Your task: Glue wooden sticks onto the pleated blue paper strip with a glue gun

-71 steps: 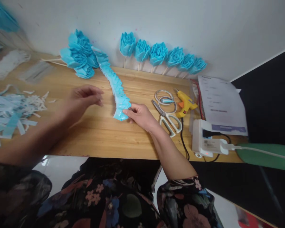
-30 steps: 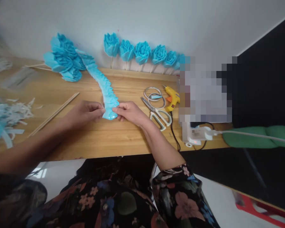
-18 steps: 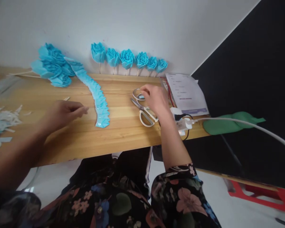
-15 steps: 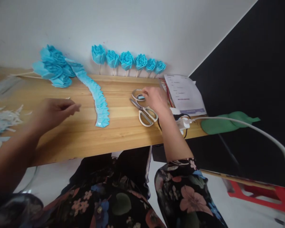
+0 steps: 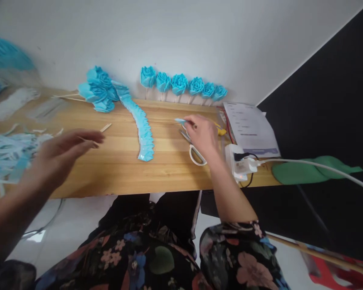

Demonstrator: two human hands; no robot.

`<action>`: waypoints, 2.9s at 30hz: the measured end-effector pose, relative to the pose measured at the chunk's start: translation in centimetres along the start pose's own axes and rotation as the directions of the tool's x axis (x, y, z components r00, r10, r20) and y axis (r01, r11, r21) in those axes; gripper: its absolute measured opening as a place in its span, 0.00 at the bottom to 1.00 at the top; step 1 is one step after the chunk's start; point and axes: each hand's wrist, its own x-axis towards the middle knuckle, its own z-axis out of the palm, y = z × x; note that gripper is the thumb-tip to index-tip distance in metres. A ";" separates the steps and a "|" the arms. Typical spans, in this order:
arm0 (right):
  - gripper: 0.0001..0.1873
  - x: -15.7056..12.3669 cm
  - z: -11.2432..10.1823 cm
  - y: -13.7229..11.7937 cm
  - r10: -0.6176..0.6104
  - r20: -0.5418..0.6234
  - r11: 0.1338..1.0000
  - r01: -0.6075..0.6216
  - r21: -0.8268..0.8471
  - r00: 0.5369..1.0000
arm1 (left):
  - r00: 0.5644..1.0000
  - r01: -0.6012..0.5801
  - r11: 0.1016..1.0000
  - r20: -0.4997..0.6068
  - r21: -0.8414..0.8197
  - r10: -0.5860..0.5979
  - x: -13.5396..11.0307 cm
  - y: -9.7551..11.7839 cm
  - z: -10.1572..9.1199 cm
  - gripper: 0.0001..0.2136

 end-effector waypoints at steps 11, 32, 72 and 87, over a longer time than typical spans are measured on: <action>0.18 -4.8 2.0 -7.6 -0.420 -0.078 0.872 0.425 0.244 0.904 | 0.867 0.445 0.746 0.449 -0.496 -0.218 1.7 2.1 9.0 0.15; 0.21 -3.5 2.7 -6.8 -0.016 0.520 0.495 -0.445 0.746 0.854 | 0.950 0.077 0.986 0.311 -0.147 -0.028 3.4 1.6 6.0 0.11; 0.16 -5.9 5.1 -6.9 0.271 0.274 0.440 -0.372 0.818 0.923 | 0.965 0.055 0.908 -0.255 0.416 0.058 2.4 -0.9 -4.2 0.07; 0.19 -6.5 4.1 -5.8 0.314 0.329 0.395 -0.438 0.808 0.890 | 0.792 0.593 0.756 0.372 -0.278 -0.484 2.2 0.2 3.9 0.19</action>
